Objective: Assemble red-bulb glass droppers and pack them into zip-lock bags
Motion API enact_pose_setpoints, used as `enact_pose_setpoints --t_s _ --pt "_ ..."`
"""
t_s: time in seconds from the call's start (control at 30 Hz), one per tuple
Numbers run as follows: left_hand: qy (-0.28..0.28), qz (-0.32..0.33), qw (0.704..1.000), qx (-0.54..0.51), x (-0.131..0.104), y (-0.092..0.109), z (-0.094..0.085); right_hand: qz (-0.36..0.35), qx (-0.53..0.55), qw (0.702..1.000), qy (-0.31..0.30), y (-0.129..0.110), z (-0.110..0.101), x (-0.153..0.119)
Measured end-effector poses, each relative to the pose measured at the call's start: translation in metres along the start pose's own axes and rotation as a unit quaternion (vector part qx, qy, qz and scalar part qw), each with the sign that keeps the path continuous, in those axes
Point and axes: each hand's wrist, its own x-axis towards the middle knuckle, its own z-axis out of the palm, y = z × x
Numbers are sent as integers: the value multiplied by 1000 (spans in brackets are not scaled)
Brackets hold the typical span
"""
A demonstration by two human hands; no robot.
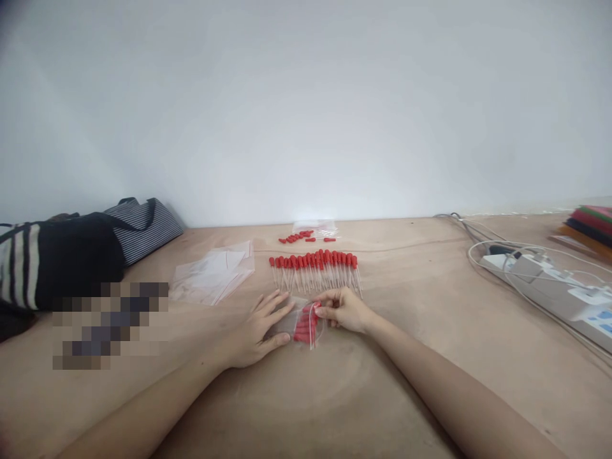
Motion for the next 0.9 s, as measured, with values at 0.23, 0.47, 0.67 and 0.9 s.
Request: enact_pose_setpoints --t_s 0.23,0.47,0.67,0.9 --pt "-33 12 999 -9 -2 0 -5 -12 14 999 -36 -5 -6 -10" --pt "-48 42 998 -3 -1 7 -11 14 47 998 30 -4 3 -3" --pt "-40 57 998 -7 0 5 -9 11 46 998 37 -4 8 1" --pt "-11 88 996 -29 -2 9 -10 74 39 996 -14 -9 -3 1"
